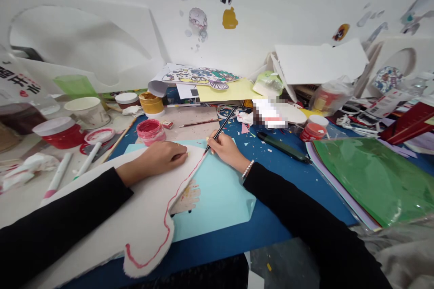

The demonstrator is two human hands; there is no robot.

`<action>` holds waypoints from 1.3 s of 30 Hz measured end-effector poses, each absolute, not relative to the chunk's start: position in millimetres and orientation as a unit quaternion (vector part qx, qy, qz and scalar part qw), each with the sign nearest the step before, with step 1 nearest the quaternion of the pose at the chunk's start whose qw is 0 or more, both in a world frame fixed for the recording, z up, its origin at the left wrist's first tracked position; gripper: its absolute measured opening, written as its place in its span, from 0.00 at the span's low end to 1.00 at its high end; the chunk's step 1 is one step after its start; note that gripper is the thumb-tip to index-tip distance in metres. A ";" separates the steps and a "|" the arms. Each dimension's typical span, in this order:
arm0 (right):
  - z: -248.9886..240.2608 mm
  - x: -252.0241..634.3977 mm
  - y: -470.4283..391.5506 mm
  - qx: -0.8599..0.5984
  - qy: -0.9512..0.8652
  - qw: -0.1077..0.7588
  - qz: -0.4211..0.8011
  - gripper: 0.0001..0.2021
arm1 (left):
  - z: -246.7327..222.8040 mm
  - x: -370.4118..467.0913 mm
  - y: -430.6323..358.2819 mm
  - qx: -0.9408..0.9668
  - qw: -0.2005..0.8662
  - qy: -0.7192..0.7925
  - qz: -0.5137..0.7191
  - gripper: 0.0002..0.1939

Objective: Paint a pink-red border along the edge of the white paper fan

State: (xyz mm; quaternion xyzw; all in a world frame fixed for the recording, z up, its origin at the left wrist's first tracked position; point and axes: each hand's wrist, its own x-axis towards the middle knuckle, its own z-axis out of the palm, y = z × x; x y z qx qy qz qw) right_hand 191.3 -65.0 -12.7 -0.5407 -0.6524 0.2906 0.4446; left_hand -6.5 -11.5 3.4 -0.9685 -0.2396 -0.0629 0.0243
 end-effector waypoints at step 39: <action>-14.2 190.6 -60.3 -0.546 -0.628 0.467 0.299 0.10 | 2.4 -6.0 -10.7 -0.968 0.012 -0.238 -0.076 0.15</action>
